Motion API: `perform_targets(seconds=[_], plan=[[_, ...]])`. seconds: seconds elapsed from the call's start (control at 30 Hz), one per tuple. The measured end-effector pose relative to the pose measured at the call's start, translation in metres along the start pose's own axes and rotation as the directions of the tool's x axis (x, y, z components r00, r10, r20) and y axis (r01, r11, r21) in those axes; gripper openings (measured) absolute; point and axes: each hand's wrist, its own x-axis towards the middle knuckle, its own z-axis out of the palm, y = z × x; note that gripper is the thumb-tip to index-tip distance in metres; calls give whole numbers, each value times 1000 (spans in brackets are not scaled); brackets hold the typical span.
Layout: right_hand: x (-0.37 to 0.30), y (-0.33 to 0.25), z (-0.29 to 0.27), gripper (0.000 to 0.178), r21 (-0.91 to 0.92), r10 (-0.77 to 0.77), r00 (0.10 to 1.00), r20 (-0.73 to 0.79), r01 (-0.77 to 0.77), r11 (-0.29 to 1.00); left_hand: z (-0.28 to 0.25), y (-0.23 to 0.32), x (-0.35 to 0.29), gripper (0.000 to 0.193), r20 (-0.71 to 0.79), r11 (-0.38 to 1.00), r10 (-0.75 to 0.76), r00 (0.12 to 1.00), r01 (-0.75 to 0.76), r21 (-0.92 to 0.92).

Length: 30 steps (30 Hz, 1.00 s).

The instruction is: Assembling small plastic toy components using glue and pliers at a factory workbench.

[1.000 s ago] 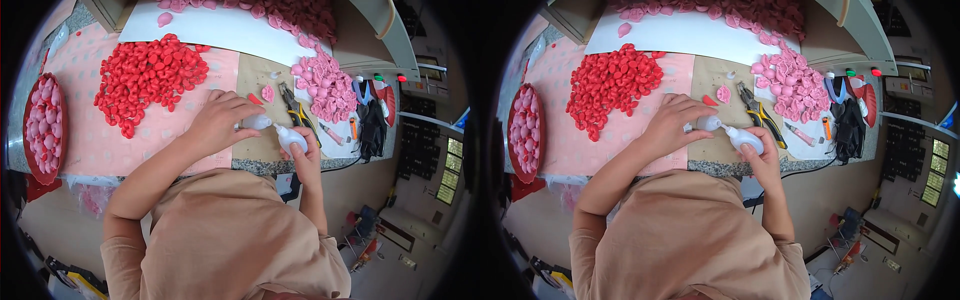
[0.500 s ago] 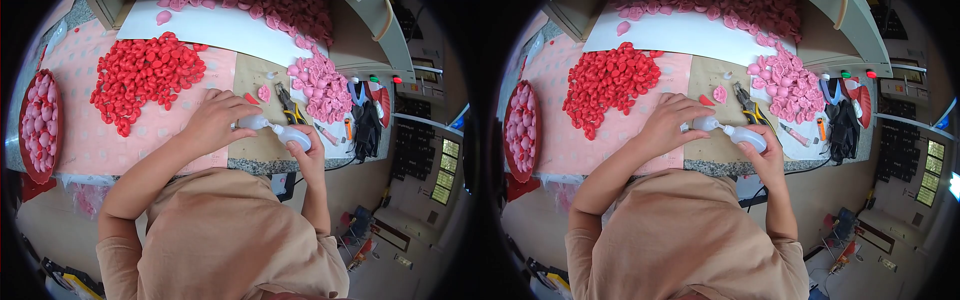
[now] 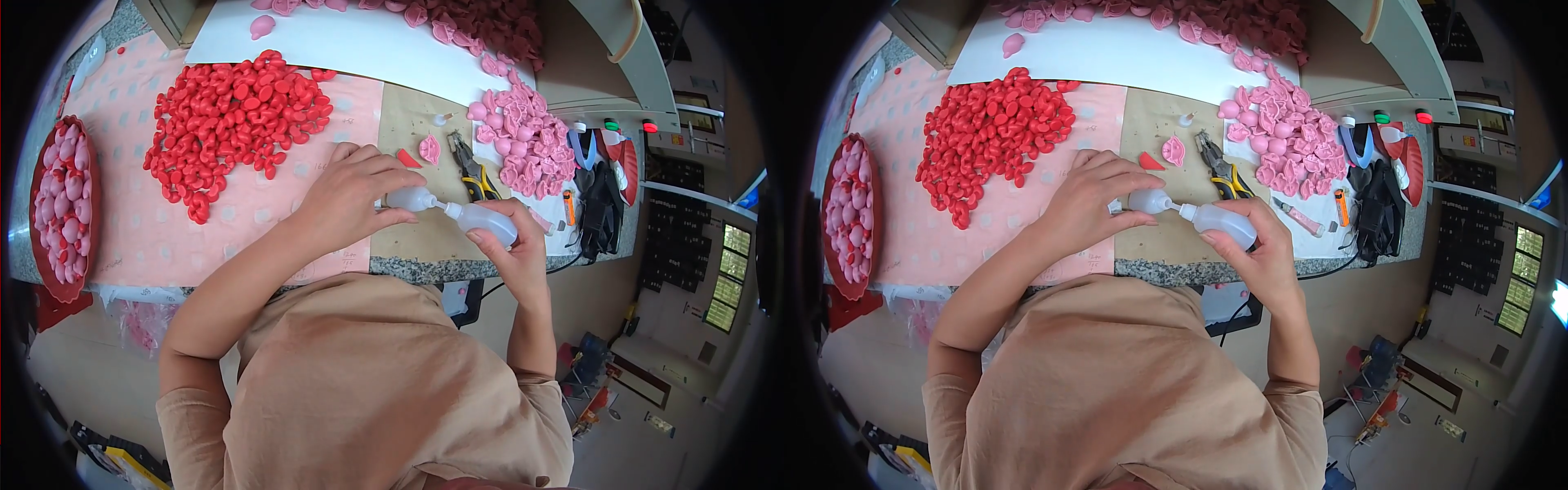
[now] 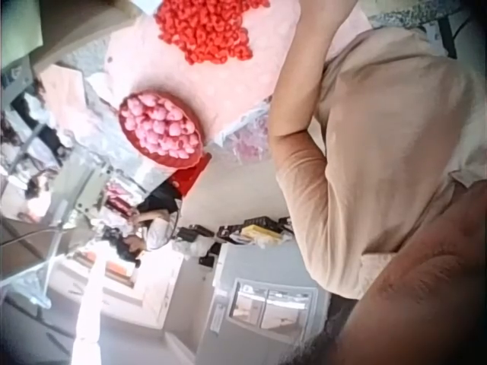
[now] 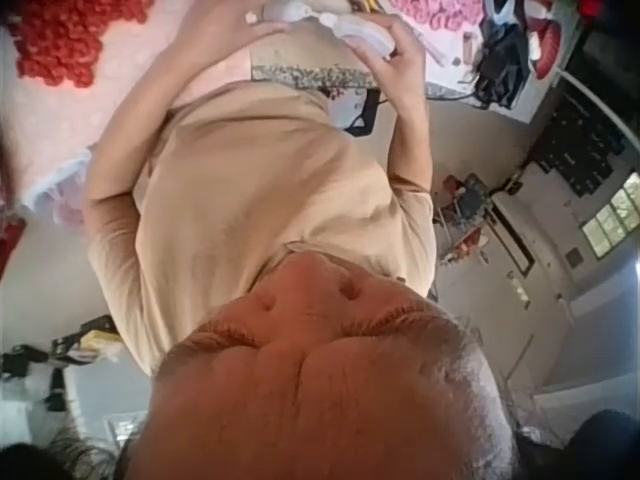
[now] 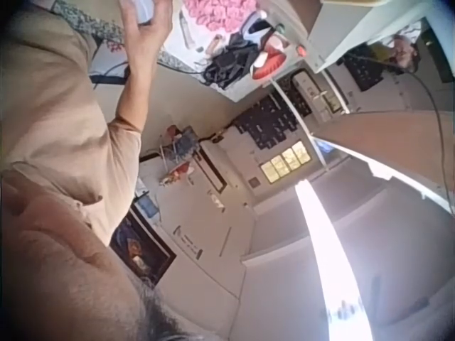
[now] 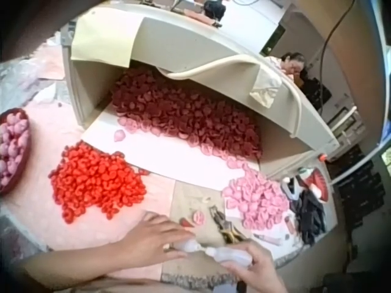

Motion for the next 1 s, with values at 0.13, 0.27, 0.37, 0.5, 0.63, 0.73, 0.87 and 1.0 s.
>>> perform_targets(seconds=[0.13,0.27,0.37,0.5,0.63,0.73,0.87,1.0], plan=[[1,-2,-3,31,-31,-20,1000,0,20,999,0,1,1,39,6,1000,-2,1000,2,-4],[2,-3,-4,31,-55,-24,1000,9,24,998,0,0,1,39,1,1000,-6,1000,6,-6],[3,-4,-4,31,-57,-14,1000,13,14,998,0,1,1,39,1,1000,-9,1000,9,-13],[3,-5,-5,31,-65,-1,1000,16,2,998,-1,1,1,39,8,1000,-11,1000,12,-16],[3,-5,-6,31,-56,7,1000,19,-6,998,0,1,1,39,7,1000,-11,1000,11,-11],[3,-5,-6,31,-57,9,1000,18,-8,998,-1,2,2,41,18,1000,-22,1000,22,-7],[4,-5,-6,31,-62,-3,1000,18,4,998,-2,2,2,42,32,1000,-29,999,29,-5],[5,-6,-7,31,-79,-14,999,31,17,997,0,1,1,40,5,1000,-7,1000,7,-1]])
